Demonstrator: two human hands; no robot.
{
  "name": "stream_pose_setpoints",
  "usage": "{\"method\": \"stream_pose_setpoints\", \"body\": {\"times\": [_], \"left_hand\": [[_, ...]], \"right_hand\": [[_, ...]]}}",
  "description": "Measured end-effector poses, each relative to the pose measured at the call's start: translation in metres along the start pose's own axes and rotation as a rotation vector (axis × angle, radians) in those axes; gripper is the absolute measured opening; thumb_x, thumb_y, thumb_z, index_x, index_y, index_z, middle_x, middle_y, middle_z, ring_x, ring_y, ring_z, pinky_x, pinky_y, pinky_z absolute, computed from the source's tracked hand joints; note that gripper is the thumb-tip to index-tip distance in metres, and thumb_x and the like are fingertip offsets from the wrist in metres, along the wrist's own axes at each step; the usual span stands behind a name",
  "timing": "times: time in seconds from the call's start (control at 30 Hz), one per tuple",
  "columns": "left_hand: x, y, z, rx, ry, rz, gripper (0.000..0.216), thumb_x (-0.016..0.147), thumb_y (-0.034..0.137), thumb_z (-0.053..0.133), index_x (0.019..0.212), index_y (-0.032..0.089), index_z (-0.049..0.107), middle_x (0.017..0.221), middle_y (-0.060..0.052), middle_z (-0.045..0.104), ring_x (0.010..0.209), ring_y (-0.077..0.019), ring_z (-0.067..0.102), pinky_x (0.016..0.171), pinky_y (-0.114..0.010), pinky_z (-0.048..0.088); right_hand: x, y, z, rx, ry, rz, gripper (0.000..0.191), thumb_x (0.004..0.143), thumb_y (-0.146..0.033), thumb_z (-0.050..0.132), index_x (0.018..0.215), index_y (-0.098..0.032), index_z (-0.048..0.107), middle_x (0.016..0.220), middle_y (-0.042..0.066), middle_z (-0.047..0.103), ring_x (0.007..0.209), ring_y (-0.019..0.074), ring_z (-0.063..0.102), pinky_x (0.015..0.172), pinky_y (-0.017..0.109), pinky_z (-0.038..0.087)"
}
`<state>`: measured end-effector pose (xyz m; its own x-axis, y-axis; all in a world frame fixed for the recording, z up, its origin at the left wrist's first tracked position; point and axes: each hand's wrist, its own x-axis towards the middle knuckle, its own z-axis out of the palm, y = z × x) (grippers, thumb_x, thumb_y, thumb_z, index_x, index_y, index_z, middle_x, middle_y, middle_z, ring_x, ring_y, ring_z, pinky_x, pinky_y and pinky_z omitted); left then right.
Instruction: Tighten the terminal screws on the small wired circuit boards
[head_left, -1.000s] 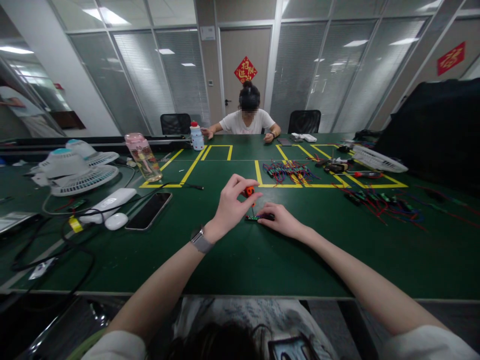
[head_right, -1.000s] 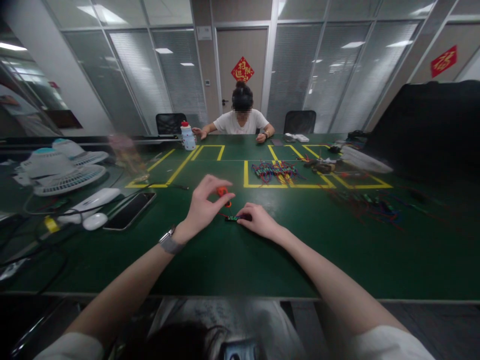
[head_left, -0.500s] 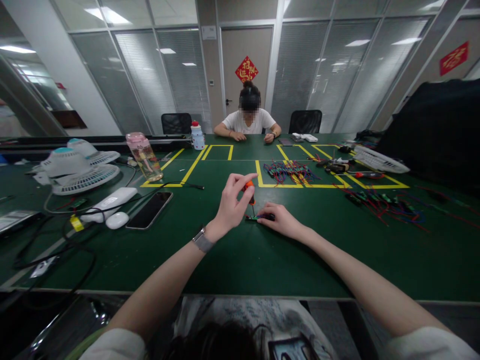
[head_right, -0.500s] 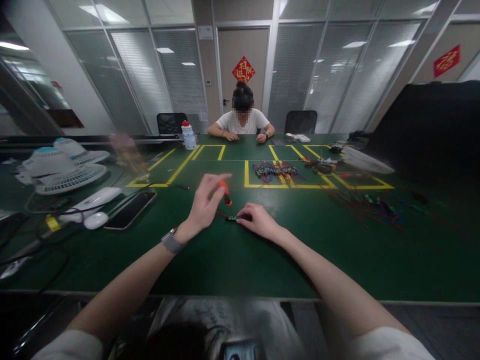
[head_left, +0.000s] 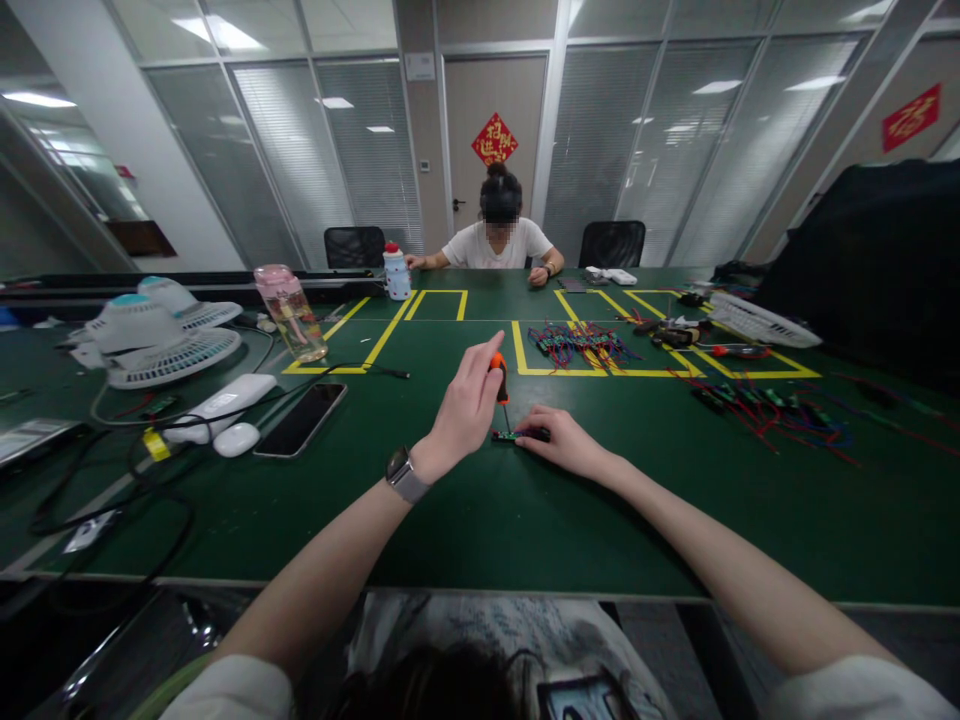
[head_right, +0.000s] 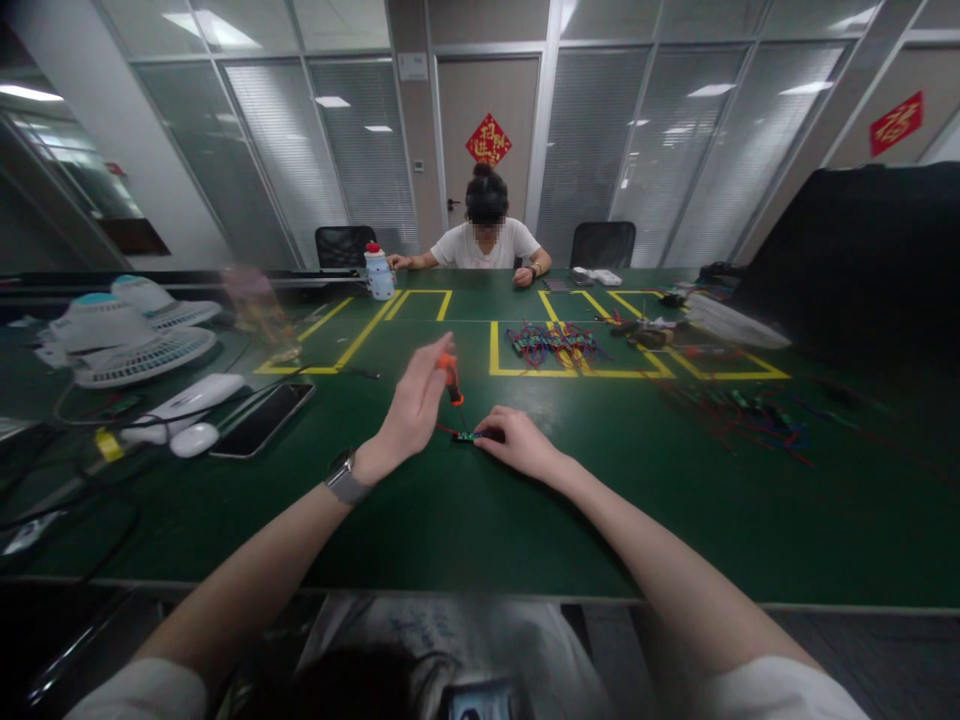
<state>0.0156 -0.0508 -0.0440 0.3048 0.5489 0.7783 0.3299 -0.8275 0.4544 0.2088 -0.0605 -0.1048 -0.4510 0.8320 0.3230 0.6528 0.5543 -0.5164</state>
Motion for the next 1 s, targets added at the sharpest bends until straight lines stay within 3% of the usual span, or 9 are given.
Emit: {"method": "stream_pose_setpoints", "body": {"times": [0.1, 0.27, 0.47, 0.53, 0.67, 0.77, 0.87, 1.0], "left_hand": [[-0.0006, 0.0006, 0.0024, -0.067, 0.038, 0.015, 0.037, 0.096, 0.019, 0.038, 0.132, 0.022, 0.045, 0.123, -0.009, 0.054, 0.108, -0.0159, 0.057, 0.095, -0.033, 0.046], [0.0005, 0.0009, 0.0008, -0.032, 0.119, -0.006, 0.017, 0.087, 0.026, 0.058, 0.102, 0.02, 0.065, 0.09, -0.003, 0.058, 0.081, -0.0127, 0.058, 0.07, -0.024, 0.051], [0.0007, 0.0009, -0.0008, -0.012, 0.085, -0.001, 0.033, 0.096, 0.021, 0.038, 0.126, 0.022, 0.053, 0.109, -0.007, 0.057, 0.097, -0.0143, 0.058, 0.084, -0.03, 0.049], [0.0004, 0.0003, -0.0005, -0.005, 0.1, -0.02, 0.029, 0.095, 0.024, 0.044, 0.121, 0.022, 0.056, 0.101, -0.005, 0.06, 0.087, -0.0126, 0.059, 0.074, -0.025, 0.051], [-0.0013, -0.0001, -0.0017, 0.159, 0.203, -0.04, 0.019, 0.085, 0.035, 0.061, 0.092, 0.019, 0.066, 0.081, -0.001, 0.054, 0.07, -0.0108, 0.055, 0.056, -0.02, 0.047], [-0.0023, 0.0007, -0.0018, 0.171, 0.15, -0.017, 0.024, 0.093, 0.03, 0.047, 0.11, 0.019, 0.062, 0.094, -0.005, 0.056, 0.083, -0.0132, 0.057, 0.069, -0.024, 0.051], [-0.002, 0.0011, 0.0002, 0.033, 0.085, 0.022, 0.033, 0.096, 0.02, 0.038, 0.128, 0.021, 0.049, 0.104, -0.006, 0.059, 0.093, -0.0132, 0.058, 0.083, -0.029, 0.05], [-0.0016, 0.0004, 0.0012, -0.014, 0.079, 0.04, 0.023, 0.088, 0.027, 0.058, 0.11, 0.02, 0.061, 0.087, -0.002, 0.057, 0.074, -0.0103, 0.056, 0.064, -0.021, 0.051]], "right_hand": [[0.0, 0.0008, 0.0005, 0.002, 0.004, -0.008, 0.012, 0.083, -0.025, 0.063, 0.086, -0.016, 0.071, 0.082, 0.005, 0.061, 0.074, 0.0164, 0.058, 0.068, 0.027, 0.045], [-0.0001, 0.0002, -0.0001, -0.004, 0.001, -0.012, 0.011, 0.083, -0.024, 0.063, 0.086, -0.016, 0.07, 0.082, 0.005, 0.061, 0.074, 0.0164, 0.058, 0.069, 0.027, 0.045], [0.0001, 0.0008, 0.0003, -0.018, 0.007, -0.018, 0.012, 0.083, -0.024, 0.063, 0.087, -0.016, 0.07, 0.083, 0.005, 0.062, 0.075, 0.0166, 0.058, 0.069, 0.028, 0.045], [0.0002, 0.0009, 0.0004, -0.019, 0.005, -0.017, 0.012, 0.083, -0.024, 0.063, 0.087, -0.016, 0.071, 0.083, 0.005, 0.062, 0.076, 0.0169, 0.058, 0.07, 0.028, 0.045], [0.0005, 0.0006, 0.0002, -0.03, -0.001, -0.018, 0.012, 0.083, -0.024, 0.063, 0.087, -0.016, 0.071, 0.083, 0.005, 0.062, 0.076, 0.0174, 0.058, 0.07, 0.028, 0.045], [0.0005, 0.0005, 0.0001, -0.019, 0.0, -0.017, 0.012, 0.083, -0.025, 0.063, 0.087, -0.016, 0.071, 0.083, 0.005, 0.062, 0.076, 0.0173, 0.059, 0.07, 0.028, 0.045], [0.0004, 0.0008, 0.0003, -0.015, 0.005, -0.017, 0.012, 0.083, -0.025, 0.063, 0.087, -0.016, 0.07, 0.083, 0.006, 0.062, 0.076, 0.0172, 0.059, 0.071, 0.029, 0.046], [0.0, 0.001, 0.0004, -0.002, 0.006, -0.019, 0.012, 0.083, -0.025, 0.063, 0.088, -0.016, 0.071, 0.085, 0.006, 0.063, 0.077, 0.0175, 0.059, 0.072, 0.029, 0.046]]}}
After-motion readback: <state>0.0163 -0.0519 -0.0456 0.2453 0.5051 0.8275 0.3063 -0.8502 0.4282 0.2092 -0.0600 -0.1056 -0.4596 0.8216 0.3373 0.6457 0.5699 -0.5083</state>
